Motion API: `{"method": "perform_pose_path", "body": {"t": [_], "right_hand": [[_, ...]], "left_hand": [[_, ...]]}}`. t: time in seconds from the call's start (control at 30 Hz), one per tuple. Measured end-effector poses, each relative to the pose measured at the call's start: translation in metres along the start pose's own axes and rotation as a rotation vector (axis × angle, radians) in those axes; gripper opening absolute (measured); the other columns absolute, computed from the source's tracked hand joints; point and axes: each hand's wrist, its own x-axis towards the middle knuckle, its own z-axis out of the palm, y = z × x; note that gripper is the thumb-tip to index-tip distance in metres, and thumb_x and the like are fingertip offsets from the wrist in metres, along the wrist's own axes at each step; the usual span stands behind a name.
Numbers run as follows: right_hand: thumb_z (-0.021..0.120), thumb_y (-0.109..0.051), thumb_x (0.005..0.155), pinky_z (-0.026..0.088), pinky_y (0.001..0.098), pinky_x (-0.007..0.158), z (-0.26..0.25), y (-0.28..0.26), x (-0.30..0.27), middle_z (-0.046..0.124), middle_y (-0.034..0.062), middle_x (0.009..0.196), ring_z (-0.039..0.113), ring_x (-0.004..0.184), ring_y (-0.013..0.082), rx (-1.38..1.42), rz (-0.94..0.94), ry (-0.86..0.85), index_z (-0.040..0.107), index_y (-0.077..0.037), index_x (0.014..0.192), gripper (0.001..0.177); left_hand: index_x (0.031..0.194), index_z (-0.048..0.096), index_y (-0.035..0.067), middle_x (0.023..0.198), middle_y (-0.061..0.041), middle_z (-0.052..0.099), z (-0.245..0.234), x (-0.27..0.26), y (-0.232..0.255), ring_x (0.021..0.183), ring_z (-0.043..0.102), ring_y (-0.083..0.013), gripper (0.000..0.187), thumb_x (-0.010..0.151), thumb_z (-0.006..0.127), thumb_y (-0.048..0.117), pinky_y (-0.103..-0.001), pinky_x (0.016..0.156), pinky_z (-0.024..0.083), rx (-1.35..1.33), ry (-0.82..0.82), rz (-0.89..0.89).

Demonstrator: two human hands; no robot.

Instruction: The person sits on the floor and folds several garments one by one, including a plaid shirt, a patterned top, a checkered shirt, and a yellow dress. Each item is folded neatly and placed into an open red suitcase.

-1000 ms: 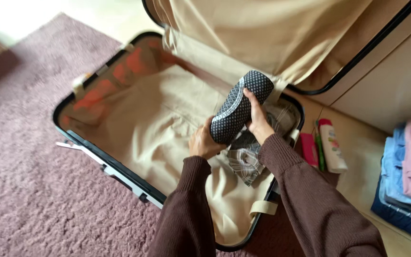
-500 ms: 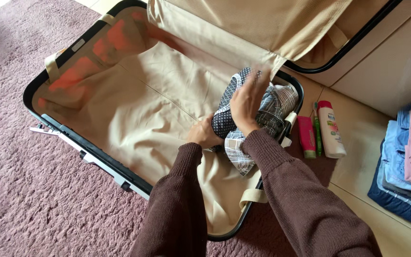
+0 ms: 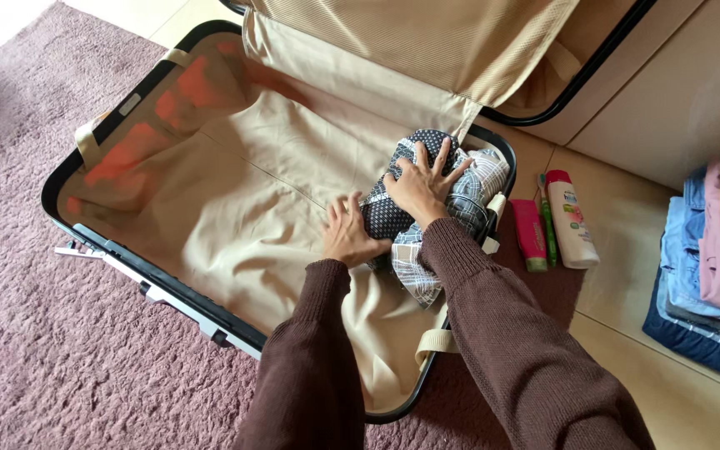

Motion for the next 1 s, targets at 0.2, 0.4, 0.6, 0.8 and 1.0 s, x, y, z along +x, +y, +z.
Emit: {"method": "perform_pose_path", "body": {"t": [0.2,0.4,0.6,0.8,1.0], "right_hand": [[0.056,-0.047,0.091,-0.02,0.0819,0.105,0.005,0.003,-0.001,0.019,0.0086,0.171,-0.014,0.155,0.0442,0.006,-0.016,0.028,0.07,-0.024,0.125,0.044],[0.06,-0.044,0.088,-0.02,0.0834,0.104,0.014,0.004,0.0,0.023,0.0086,0.168,-0.011,0.154,0.0456,0.033,-0.025,0.092,0.072,-0.022,0.122,0.042],[0.053,-0.051,0.093,-0.019,0.084,0.104,0.009,0.003,-0.001,0.019,0.0112,0.171,-0.012,0.156,0.0477,0.02,-0.049,0.075,0.069,-0.02,0.128,0.049],[0.031,-0.087,0.092,-0.021,0.0819,0.1,-0.009,0.002,-0.033,-0.006,0.0173,0.17,-0.019,0.15,0.0514,-0.263,-0.113,0.044,0.026,-0.024,0.161,0.094],[0.035,-0.09,0.078,-0.012,0.0883,0.1,-0.023,0.021,-0.049,-0.021,0.0065,0.17,-0.023,0.147,0.0548,-0.177,0.016,-0.267,0.002,-0.046,0.161,0.1]], "left_hand": [[0.16,0.008,0.002,0.147,-0.04,0.032,-0.004,-0.016,0.029,0.131,0.045,-0.0549,0.144,0.061,0.082,0.077,-0.062,0.104,0.047,-0.047,-0.215,-0.132],[0.16,-0.003,-0.007,0.14,-0.043,0.036,0.017,-0.018,0.018,0.128,0.05,-0.0529,0.148,0.065,0.084,0.067,-0.053,0.105,0.049,-0.078,-0.255,0.013],[0.159,-0.006,-0.005,0.137,-0.041,0.039,0.026,-0.006,-0.001,0.128,0.049,-0.0517,0.15,0.066,0.085,0.07,-0.051,0.108,0.047,-0.071,-0.278,0.062],[0.162,-0.005,-0.002,0.14,-0.041,0.038,0.02,-0.008,0.004,0.127,0.051,-0.0532,0.147,0.068,0.081,0.072,-0.053,0.105,0.05,0.011,-0.274,0.029],[0.16,-0.002,0.0,0.141,-0.039,0.039,0.022,-0.01,0.003,0.128,0.052,-0.051,0.146,0.066,0.083,0.071,-0.052,0.105,0.05,-0.059,-0.239,0.033]]}}
